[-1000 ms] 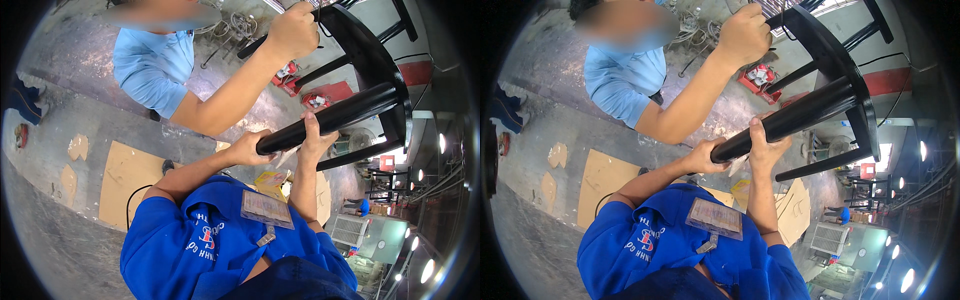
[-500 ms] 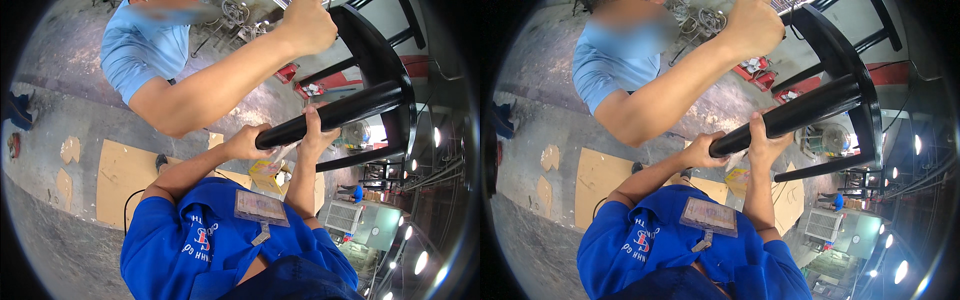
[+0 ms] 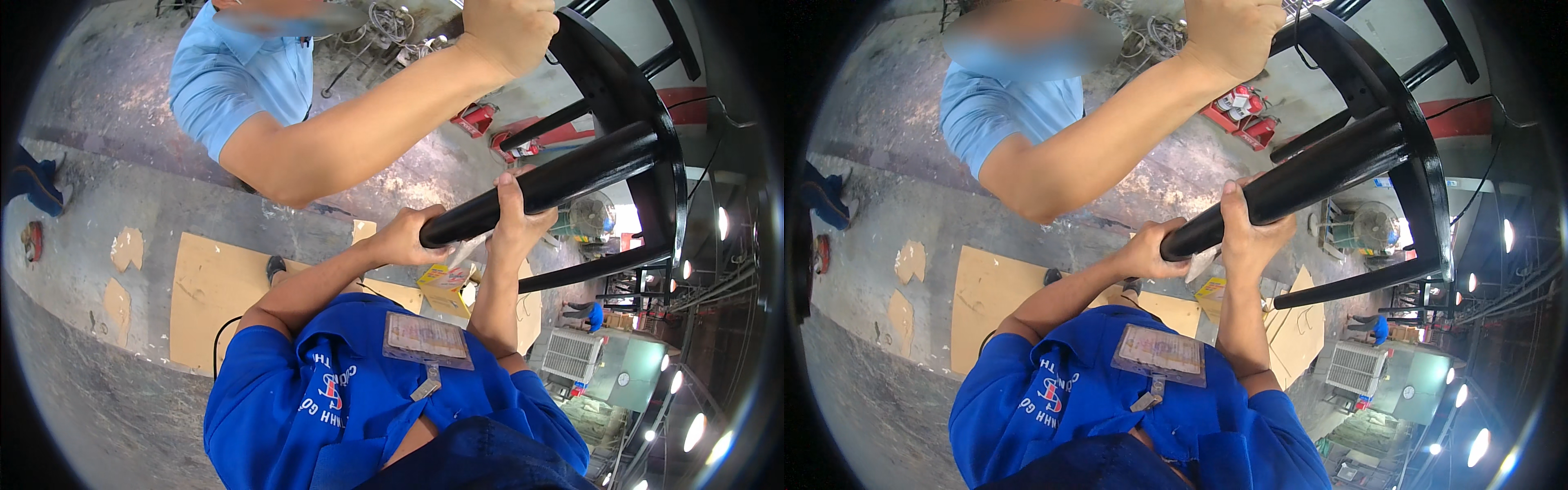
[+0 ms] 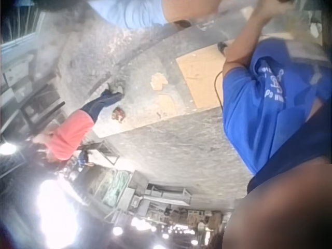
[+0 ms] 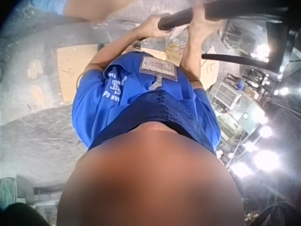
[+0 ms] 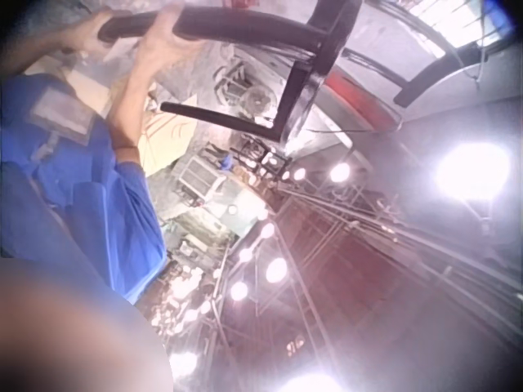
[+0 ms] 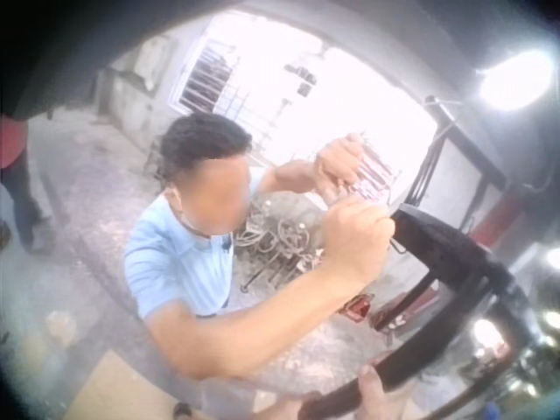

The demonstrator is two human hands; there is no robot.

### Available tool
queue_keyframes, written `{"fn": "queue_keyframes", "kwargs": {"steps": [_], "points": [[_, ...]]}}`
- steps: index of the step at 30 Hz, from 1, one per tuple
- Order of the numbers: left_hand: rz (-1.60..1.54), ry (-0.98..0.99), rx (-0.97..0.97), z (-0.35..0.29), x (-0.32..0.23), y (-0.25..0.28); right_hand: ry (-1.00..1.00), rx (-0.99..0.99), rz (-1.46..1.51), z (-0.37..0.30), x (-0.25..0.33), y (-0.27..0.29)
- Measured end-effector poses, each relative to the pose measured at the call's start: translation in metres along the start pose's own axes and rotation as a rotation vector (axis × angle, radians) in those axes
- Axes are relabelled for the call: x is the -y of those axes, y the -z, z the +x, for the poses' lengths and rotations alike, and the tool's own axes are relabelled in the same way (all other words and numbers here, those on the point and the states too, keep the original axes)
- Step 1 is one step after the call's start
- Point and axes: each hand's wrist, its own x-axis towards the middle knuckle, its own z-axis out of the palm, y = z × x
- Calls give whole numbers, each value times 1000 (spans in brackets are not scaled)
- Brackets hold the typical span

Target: The person wipes a black chair with a cloth, rotating it to clean the seat, back, and legs. They then move to a white air cooler and wipe its exterior surface. The task is performed in a workshop with other people present.

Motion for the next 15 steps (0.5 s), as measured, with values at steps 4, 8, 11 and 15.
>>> {"fn": "queue_keyframes", "kwargs": {"steps": [4,8,11,15], "points": [[-13,-16,8,3,-1,9,16,-16,-6,4,0,-9],[-33,-14,5,3,-2,17,37,-5,-22,4,1,-18],[-30,-5,18,2,-3,20,46,-17,-31,4,4,-22],[-44,-23,-6,4,-2,22,18,-29,-63,5,7,-27]]}}
